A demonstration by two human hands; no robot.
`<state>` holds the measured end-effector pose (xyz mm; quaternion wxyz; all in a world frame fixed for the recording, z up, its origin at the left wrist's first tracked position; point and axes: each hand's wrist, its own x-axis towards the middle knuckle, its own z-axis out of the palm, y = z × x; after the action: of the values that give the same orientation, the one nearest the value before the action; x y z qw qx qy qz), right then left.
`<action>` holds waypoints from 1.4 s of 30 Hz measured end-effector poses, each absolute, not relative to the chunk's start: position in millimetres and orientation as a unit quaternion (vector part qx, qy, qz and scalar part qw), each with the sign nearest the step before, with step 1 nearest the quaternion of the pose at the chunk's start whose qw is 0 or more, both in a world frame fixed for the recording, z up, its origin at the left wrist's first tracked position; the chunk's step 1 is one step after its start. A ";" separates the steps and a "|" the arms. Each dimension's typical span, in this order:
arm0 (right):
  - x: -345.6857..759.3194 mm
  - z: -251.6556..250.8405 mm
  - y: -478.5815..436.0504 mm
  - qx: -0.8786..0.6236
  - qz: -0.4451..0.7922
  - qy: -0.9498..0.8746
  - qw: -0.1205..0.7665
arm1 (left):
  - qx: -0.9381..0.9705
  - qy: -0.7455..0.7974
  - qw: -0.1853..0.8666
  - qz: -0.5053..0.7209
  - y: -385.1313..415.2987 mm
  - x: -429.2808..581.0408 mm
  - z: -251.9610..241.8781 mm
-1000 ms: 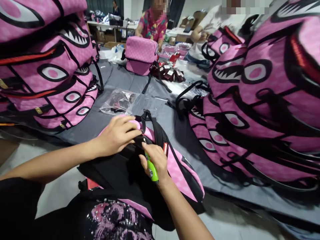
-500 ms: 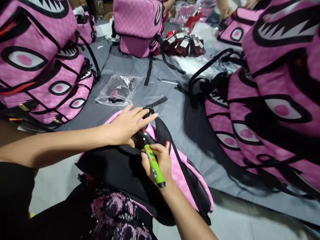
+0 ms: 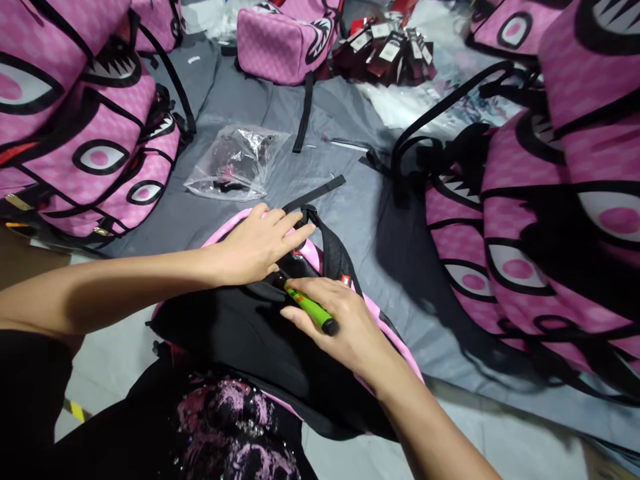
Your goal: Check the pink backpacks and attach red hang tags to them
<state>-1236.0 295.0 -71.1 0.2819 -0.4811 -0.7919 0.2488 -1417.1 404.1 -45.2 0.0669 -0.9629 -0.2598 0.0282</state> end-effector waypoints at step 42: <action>-1294.9 -79.4 296.1 -0.642 0.097 -0.702 0.291 | -0.959 -0.283 -0.018 0.031 417.3 -1420.1 -47.7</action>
<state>-1294.9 296.1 -79.4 0.2908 -0.6424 -0.7023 0.0974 -1420.1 417.3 -47.7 -0.0177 -0.9586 -0.2826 0.0307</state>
